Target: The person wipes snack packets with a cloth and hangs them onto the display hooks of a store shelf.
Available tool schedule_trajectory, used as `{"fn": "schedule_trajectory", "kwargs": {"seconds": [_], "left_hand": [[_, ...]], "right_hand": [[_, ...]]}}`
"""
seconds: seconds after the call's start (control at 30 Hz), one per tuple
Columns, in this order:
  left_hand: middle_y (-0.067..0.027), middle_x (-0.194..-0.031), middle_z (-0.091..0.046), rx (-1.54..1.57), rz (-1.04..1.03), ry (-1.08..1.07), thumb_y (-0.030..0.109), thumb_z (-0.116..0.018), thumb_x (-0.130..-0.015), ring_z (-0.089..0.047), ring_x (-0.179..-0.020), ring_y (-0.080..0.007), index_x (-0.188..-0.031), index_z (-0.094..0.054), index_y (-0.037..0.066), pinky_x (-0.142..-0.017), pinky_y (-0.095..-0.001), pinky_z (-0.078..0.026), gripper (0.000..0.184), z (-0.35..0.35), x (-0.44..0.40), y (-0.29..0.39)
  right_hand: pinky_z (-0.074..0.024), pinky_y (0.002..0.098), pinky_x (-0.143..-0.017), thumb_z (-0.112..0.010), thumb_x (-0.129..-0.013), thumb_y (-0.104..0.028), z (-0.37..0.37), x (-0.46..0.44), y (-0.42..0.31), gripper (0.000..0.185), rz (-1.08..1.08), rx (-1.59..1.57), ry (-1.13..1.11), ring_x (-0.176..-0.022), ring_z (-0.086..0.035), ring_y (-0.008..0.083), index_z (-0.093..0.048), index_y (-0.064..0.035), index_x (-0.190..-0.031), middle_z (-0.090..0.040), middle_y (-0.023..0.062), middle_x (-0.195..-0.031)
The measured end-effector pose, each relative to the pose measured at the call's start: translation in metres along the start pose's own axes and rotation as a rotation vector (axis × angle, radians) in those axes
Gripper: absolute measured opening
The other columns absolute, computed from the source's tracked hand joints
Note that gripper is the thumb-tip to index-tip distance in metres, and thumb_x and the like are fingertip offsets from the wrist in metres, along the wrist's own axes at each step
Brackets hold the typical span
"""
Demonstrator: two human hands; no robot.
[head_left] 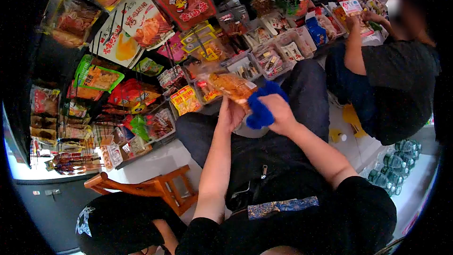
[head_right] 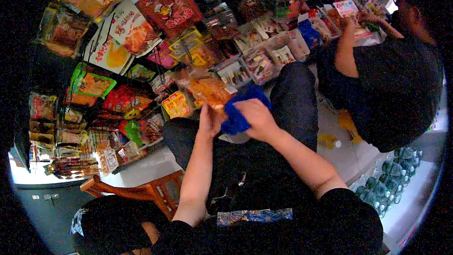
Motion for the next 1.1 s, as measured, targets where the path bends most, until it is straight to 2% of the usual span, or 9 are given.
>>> {"fn": "schedule_trajectory", "kwargs": {"seconds": [0.1, 0.2, 0.3, 0.43, 0.57, 0.6, 0.7, 0.8, 1.1], "left_hand": [[-0.0117, -0.132, -0.047, 0.011, -0.031, 0.03, 0.055, -0.037, -0.093, -0.05, -0.117, -0.0282, -0.135, -0.037, 0.007, -0.098, -0.0447, -0.04, 0.063, 0.014, -0.001, 0.004], [-0.0123, -0.135, -0.046, 0.001, -0.043, 0.205, 0.059, -0.034, -0.091, -0.048, -0.119, -0.0305, -0.136, -0.037, 0.008, -0.1, -0.0467, -0.038, 0.068, 0.014, 0.005, 0.006], [-0.013, -0.134, -0.046, 0.067, -0.064, 0.166, 0.06, -0.034, -0.09, -0.046, -0.12, -0.032, -0.136, -0.037, 0.008, -0.101, -0.0473, -0.037, 0.07, 0.009, 0.005, 0.007], [-0.0122, -0.135, -0.046, 0.152, -0.082, 0.026, 0.062, -0.033, -0.088, -0.044, -0.122, -0.0324, -0.137, -0.037, 0.009, -0.103, -0.0479, -0.034, 0.072, 0.007, 0.0, 0.007], [-0.0133, -0.136, -0.044, 0.085, -0.108, 0.122, 0.061, -0.033, -0.087, -0.042, -0.124, -0.0332, -0.136, -0.038, 0.009, -0.105, -0.0487, -0.032, 0.071, 0.006, 0.002, 0.007], [-0.0137, -0.136, -0.044, 0.056, -0.157, 0.131, 0.061, -0.033, -0.087, -0.042, -0.125, -0.0331, -0.136, -0.038, 0.009, -0.105, -0.0489, -0.032, 0.071, 0.016, -0.001, 0.006], [-0.0146, -0.139, -0.041, 0.172, -0.23, -0.12, 0.061, -0.035, -0.086, -0.038, -0.128, -0.033, -0.137, -0.038, 0.011, -0.109, -0.049, -0.027, 0.072, 0.042, -0.004, 0.004], [-0.0142, -0.14, -0.04, 0.158, -0.272, -0.122, 0.059, -0.037, -0.087, -0.039, -0.128, -0.0327, -0.138, -0.037, 0.01, -0.108, -0.0479, -0.028, 0.07, 0.05, -0.002, 0.005], [-0.0118, -0.138, -0.042, 0.122, -0.276, 0.061, 0.055, -0.038, -0.09, -0.042, -0.125, -0.0299, -0.138, -0.035, 0.009, -0.106, -0.0443, -0.033, 0.067, 0.01, 0.004, 0.015]], "right_hand": [[-0.0388, 0.0425, -0.094, -0.065, -0.071, -0.012, -0.032, 0.013, -0.009, 0.043, 0.025, -0.062, -0.313, -0.107, -0.056, 0.0294, -0.056, -0.0053, -0.112, -0.059, 0.0137, -0.115], [-0.0396, 0.0429, -0.093, -0.063, -0.074, -0.012, -0.044, 0.021, -0.002, 0.042, -0.054, -0.123, -0.376, -0.105, -0.056, 0.0314, -0.055, -0.0049, -0.114, -0.059, 0.0141, -0.112], [-0.0404, 0.0435, -0.092, -0.061, -0.076, -0.014, -0.029, 0.03, 0.026, 0.037, -0.531, -0.246, 0.018, -0.103, -0.056, 0.0342, -0.057, -0.0055, -0.112, -0.06, 0.0145, -0.109], [-0.0408, 0.044, -0.091, -0.061, -0.077, -0.015, -0.001, -0.01, 0.011, 0.028, -0.394, -0.15, 0.199, -0.102, -0.054, 0.0383, -0.064, -0.01, -0.104, -0.061, 0.0144, -0.108], [-0.0316, 0.0431, -0.103, -0.064, -0.074, -0.024, -0.042, -0.023, 0.003, 0.05, -0.286, 0.093, -0.071, -0.124, -0.04, 0.038, -0.055, 0.0054, -0.113, -0.044, 0.0214, -0.133], [-0.0251, 0.0452, -0.108, -0.065, -0.071, -0.027, -0.055, -0.019, -0.004, 0.058, -0.242, 0.234, -0.202, -0.133, -0.028, 0.0362, -0.051, 0.0114, -0.113, -0.031, 0.0226, -0.142], [-0.0214, 0.051, -0.108, -0.065, -0.07, -0.031, -0.075, -0.016, -0.028, 0.054, -0.113, 0.254, -0.303, -0.134, -0.027, 0.0323, -0.057, 0.0008, -0.113, -0.031, 0.018, -0.144], [-0.0207, 0.0515, -0.108, -0.064, -0.071, -0.036, -0.082, -0.015, -0.046, 0.053, 0.106, 0.23, -0.342, -0.134, -0.029, 0.0305, -0.059, -0.0048, -0.113, -0.033, 0.015, -0.144], [-0.0261, 0.0507, -0.106, -0.063, -0.069, -0.038, -0.067, -0.029, 0.014, 0.062, -0.246, 0.212, -0.157, -0.134, -0.028, 0.0349, -0.056, 0.0014, -0.117, -0.03, 0.0169, -0.145]]}}
Point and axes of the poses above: each hand's wrist, its own x-axis away from the middle knuckle, its own z-axis out of the back of the hand, y = z × x, the point moved 6 cm from there along -x, towards the middle knuckle
